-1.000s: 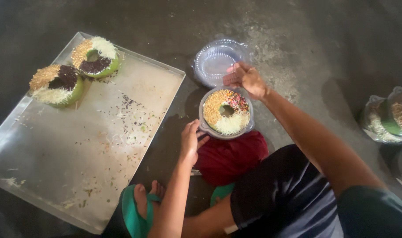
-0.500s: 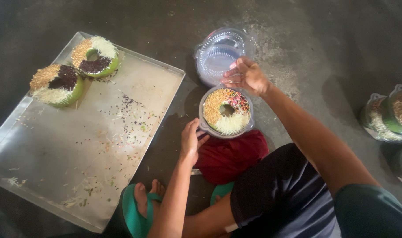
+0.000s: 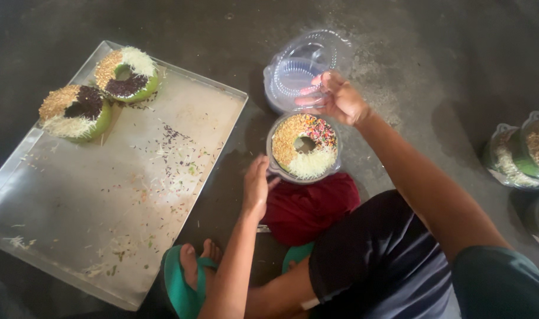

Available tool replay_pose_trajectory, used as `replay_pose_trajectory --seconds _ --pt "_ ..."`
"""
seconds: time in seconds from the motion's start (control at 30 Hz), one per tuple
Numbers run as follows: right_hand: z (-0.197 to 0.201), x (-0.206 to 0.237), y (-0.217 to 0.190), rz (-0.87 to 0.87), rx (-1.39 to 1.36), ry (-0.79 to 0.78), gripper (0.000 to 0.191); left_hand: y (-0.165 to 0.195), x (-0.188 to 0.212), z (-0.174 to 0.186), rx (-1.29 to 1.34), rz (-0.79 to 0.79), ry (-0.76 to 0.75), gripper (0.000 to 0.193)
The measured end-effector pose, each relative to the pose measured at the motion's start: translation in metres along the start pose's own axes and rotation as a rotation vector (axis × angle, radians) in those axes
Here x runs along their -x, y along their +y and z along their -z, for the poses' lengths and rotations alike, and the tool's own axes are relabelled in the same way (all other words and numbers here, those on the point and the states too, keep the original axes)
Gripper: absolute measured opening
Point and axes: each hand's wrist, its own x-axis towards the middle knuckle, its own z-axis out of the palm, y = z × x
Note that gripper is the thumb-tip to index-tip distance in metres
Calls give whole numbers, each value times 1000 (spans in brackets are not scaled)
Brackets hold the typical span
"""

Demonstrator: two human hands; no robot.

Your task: The person picks up decorated ring-shaped cakes from a metal tray, places each into a clear plastic container, and seals it with a lid. The person then stacks the sealed containers on the floor.

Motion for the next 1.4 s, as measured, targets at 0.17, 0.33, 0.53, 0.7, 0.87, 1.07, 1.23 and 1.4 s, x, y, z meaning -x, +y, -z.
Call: replay_pose_trajectory --seconds 0.17,0.33,0.53,0.7,0.87,1.07,1.23,1.4 --pt "3 2 -3 1 -46 11 30 -2 -12 4 -526 -495 141 33" --pt "3 0 1 -13 -57 28 27 3 -18 13 -774 -577 130 35" --pt "0 -7 1 -43 -95 83 27 22 3 3 -657 -269 -22 27" --pt "-2 -15 -4 -90 27 129 32 35 7 -8 -417 -115 -69 22" --pt "-6 -22 -15 -150 155 216 38 38 -14 -5 -205 -101 -142 17" --pt "-15 -27 -37 -140 287 232 44 52 -47 -4 -106 -161 -212 16" --pt "-26 -38 -52 -62 147 220 35 66 -67 -14 -98 -157 -193 16" --pt "-33 -46 -66 -57 66 178 36 73 -78 -17 -71 -208 -226 15"
